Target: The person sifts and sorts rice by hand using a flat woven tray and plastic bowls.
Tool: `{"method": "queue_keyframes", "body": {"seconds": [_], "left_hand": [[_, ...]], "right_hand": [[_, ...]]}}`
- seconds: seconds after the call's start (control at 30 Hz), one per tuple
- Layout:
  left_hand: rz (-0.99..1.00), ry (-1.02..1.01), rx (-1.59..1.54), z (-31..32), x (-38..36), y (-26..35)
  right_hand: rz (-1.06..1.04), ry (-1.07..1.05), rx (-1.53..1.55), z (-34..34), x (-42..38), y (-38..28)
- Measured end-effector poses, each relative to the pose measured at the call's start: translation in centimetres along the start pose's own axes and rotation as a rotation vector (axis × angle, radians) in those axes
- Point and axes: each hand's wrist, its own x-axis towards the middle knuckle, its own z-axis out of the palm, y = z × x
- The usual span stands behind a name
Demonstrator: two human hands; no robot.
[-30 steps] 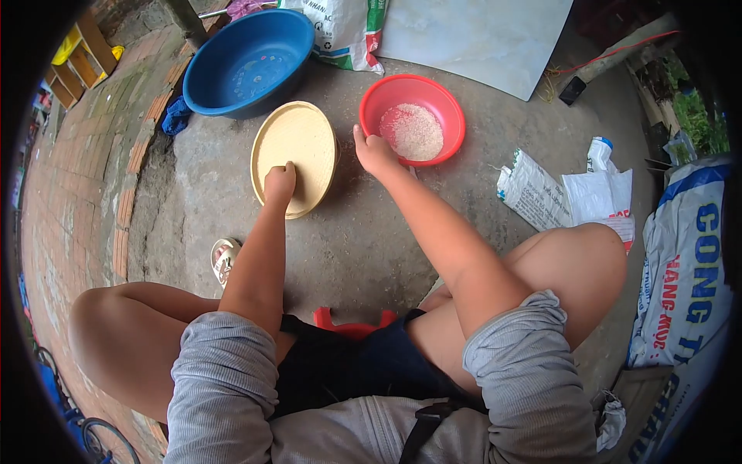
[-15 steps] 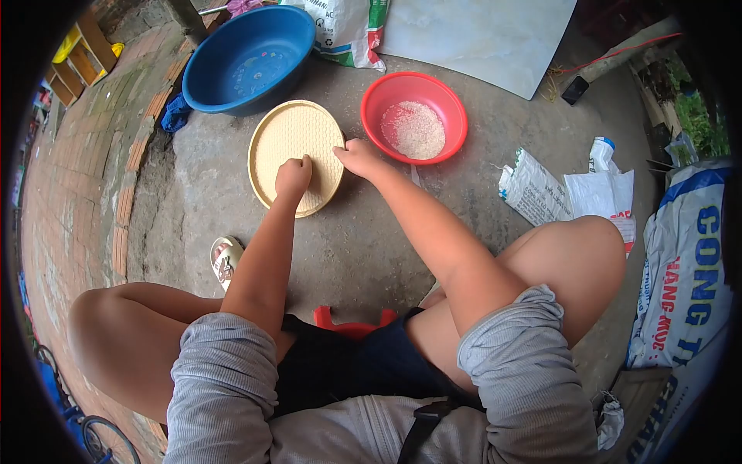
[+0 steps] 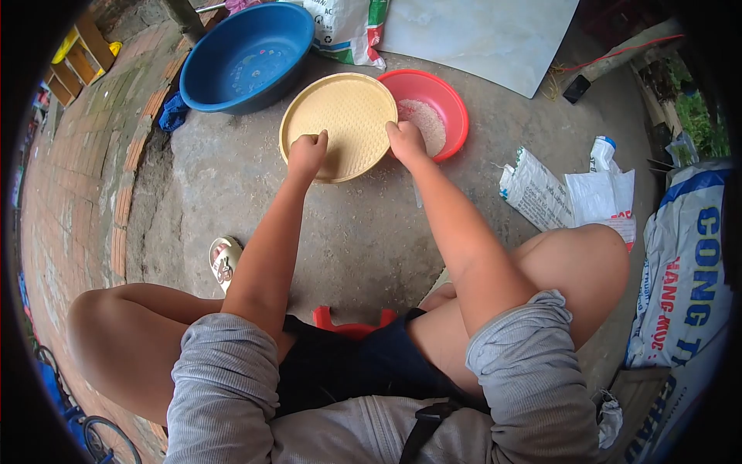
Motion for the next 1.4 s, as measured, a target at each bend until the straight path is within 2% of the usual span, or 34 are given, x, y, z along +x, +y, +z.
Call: {"method": "queue_keyframes", "body": {"seconds": [0.07,0.3,0.4,0.6,0.7,0.73,0.77,0.8,0.83,0.87,0.9,0.97,1.0,1.07,1.17,1.27,1.4], "left_hand": [[0.017,0.065,-0.059,0.6,0.5,-0.1],[-0.016,-0.028,-0.020,1.1,0.4,0.3],[0.023,0.003,0.011,2.0,0.6,-0.3],[0.010,-0.067,0.000,1.8,0.5,0.0],[-0.019,-0.093,-0.086,1.9,0.8,-0.2],[-0.019,-0.094,-0.086,1.9,0.9,-0.1],[-0.070,-0.083,-0.214,2.0,1.0,0.0],[-0.120,-0.071,-0.341,2.0,1.0,0.2],[-0.122,-0.071,-0.342,1.7,0.8,0.9],[-0.185,-0.125,-0.539,1.2,0.7,1.6],[-0.247,-0.179,-0.735,0.7,0.6,2.3],[-0.240,-0.208,-0.834,0.0,0.7,3.6],[-0.231,-0.237,-0.934,-0.1,0.8,4.1],[-0.183,-0.192,-0.926,-0.2,1.0,5.4],[-0.118,-0.100,-0.908,-1.2,1.0,6.7],[-0.063,-0.030,-0.940,-1.3,1.2,7.5],[-0.103,-0.099,-1.006,-2.1,0.6,8.8]], "right_hand": [[0.035,0.037,0.005,-0.8,0.1,0.6],[0.147,0.021,-0.361,-3.2,-0.8,0.3],[0.129,-0.055,-0.518,-3.5,-1.1,0.2],[-0.031,0.106,-0.624,-3.1,-0.8,-0.6],[-0.141,0.203,-0.493,-2.3,-0.6,-1.0],[-0.170,0.210,-0.336,-1.7,-0.1,-1.1],[-0.199,0.216,-0.179,-1.0,0.4,-1.3],[-0.200,0.215,-0.180,0.3,1.2,-1.3],[-0.122,0.227,-0.032,1.7,1.9,-1.4],[-0.044,0.238,0.116,3.2,2.4,-1.4],[-0.044,0.237,0.116,4.3,2.4,-2.0],[0.578,-0.189,0.947,6.2,2.2,-3.4],[0.578,-0.189,0.948,6.4,1.2,-4.9],[0.660,-0.257,1.222,5.6,-1.4,-8.4],[0.743,-0.342,1.341,7.4,0.9,-7.0],[0.774,-0.329,1.389,5.9,-0.2,-9.0],[0.749,-0.345,1.408,6.3,-1.8,-9.8]]}}
